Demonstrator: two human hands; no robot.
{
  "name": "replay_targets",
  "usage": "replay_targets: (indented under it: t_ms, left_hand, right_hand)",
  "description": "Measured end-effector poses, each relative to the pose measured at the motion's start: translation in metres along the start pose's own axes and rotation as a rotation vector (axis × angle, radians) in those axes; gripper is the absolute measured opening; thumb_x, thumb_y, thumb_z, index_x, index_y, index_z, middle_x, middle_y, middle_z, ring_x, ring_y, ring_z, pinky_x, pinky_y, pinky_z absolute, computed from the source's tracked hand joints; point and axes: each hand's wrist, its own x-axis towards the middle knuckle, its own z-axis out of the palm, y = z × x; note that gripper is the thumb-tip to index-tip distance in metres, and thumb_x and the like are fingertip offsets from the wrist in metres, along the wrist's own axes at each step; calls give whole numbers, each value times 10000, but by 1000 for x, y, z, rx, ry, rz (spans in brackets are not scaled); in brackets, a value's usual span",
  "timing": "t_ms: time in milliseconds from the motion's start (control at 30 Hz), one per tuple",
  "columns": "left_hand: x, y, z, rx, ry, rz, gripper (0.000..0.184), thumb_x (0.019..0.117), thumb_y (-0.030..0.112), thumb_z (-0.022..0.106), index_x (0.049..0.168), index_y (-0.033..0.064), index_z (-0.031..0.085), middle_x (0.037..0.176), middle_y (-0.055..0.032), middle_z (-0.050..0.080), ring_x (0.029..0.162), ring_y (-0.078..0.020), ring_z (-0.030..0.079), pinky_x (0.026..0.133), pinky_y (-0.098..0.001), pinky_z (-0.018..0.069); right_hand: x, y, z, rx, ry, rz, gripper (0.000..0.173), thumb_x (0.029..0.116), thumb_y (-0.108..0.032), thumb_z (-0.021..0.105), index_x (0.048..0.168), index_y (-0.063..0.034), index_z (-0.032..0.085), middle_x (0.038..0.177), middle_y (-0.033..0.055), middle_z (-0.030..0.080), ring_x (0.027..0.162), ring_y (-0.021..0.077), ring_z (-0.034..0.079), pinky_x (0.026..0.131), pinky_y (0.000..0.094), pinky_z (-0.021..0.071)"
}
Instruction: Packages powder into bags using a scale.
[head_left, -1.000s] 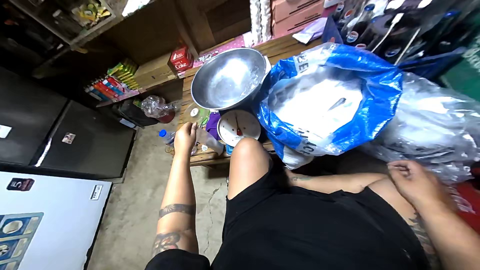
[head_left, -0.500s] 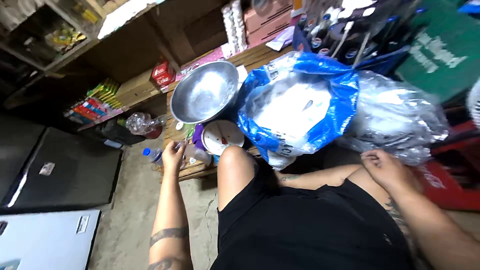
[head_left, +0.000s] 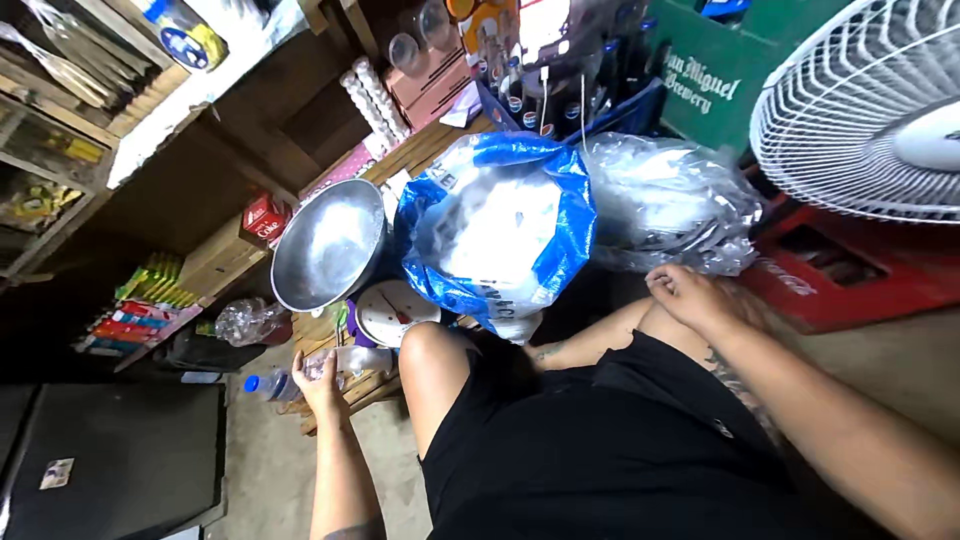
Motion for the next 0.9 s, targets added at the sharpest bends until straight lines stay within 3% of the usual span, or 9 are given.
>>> replay_targets:
  t_ms: [100,167,233,333,467,567,667,733,900]
  left_hand:
    - [4,-14,4,-195,-19,37,855,946,53,665,1597,19,112,1393,-209,531,1151,-191,620,918,-359,556]
    - [2,-20,6,-266,-49,56,827,955,21,617,1593,8,91,1390,-200,541,1150,-175,631,939,-350,555]
    - [-1,-25,8,-259,-54,71,760,965,15,593,1582,-13,150,1421,-199,528,1189,-165,606,977,-327,528]
    - [-8,-26,11,-125,-24,62,544,1042,90,541,1520,-72,338,1460,-217,513,1265,-174,559,1059,-322,468]
    - [-8,-15,13,50,-38,70,406,1105,149,425,1399,-121,500,1402,-218,569,1240,-137,572,1078,-286,438]
    - [-3,1,14,83,-26,68,386,1122,155,379,1323,-137,532,1283,-206,620,1147,-119,611,1026,-268,477]
    - [0,12,15,44,5,72,380,1123,141,369,1305,-153,525,1270,-220,621,1150,-151,611,1038,-300,478]
    - [1,17,15,19,40,79,369,1121,164,386,1301,-119,539,1250,-185,633,1134,-145,620,1016,-310,494]
    - [10,25,3,-32,2,151,394,1117,227,419,1353,-58,554,1319,-135,642,1221,-167,614,1092,-351,469]
  right_hand:
    - [0,2,2,14,11,-14,250,1053,-197,547,1221,-51,661,1179,230,673,1077,429,654,949,683,457]
    - [0,2,1,15,18,-28,247,1054,-187,548,1218,-39,658,1170,230,676,1072,433,659,940,682,466]
    - [1,1,2,25,17,-27,251,1056,-189,553,1221,-31,657,1171,241,675,1071,445,658,937,694,464]
    - [4,7,6,32,25,-42,245,1052,-182,555,1211,-25,654,1161,250,668,1052,450,656,919,689,470]
    - [2,5,5,43,41,-57,240,1053,-159,554,1205,-8,660,1161,258,671,1057,457,657,920,686,471]
    - [0,0,2,56,29,-48,242,1055,-144,548,1208,10,656,1153,270,670,1068,467,650,936,692,452]
    - [1,4,2,70,27,-75,248,1059,-144,542,1210,24,644,1154,288,663,1070,473,649,939,683,464]
    - [-1,3,2,90,22,-88,263,1064,-136,529,1227,44,631,1188,315,642,1095,490,636,960,680,457]
    - [-3,0,0,86,10,-85,296,1068,-157,510,1248,56,610,1208,346,620,1106,530,615,957,709,441]
